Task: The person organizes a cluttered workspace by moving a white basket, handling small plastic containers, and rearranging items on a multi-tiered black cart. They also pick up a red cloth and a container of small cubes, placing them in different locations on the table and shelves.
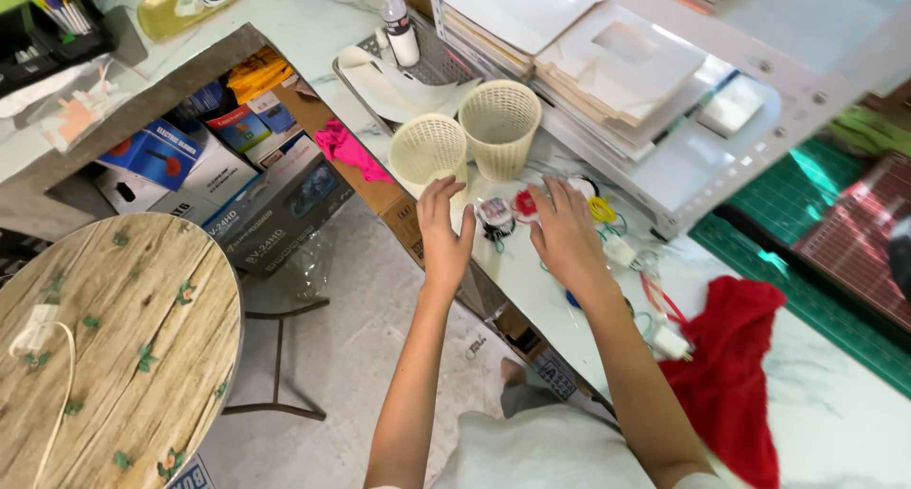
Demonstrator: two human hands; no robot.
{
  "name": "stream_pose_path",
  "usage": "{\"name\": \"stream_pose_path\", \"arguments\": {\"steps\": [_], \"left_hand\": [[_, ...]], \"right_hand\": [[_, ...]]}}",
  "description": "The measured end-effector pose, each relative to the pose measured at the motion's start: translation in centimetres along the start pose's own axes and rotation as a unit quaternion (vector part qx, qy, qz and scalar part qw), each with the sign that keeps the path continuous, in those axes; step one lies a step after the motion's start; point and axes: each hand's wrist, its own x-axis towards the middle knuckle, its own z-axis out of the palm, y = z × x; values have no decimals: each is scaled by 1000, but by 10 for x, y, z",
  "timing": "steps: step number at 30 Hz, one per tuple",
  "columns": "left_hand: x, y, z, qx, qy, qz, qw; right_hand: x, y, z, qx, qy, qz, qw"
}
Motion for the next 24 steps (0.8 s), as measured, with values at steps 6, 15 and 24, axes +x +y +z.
{"name": "stream_pose_path", "arguments": {"steps": [6,15,24], "left_hand": [[55,-25,-10,168,-4,35,985],[77,-95,-48,69,-53,57,995],[120,-142,-83,0,-149,202,968]], "right_hand": [[102,-2,49,-25,81,-96,992],[88,-4,80,-15,126,-83,988],[88,-34,90,-91,133,25,987]]}}
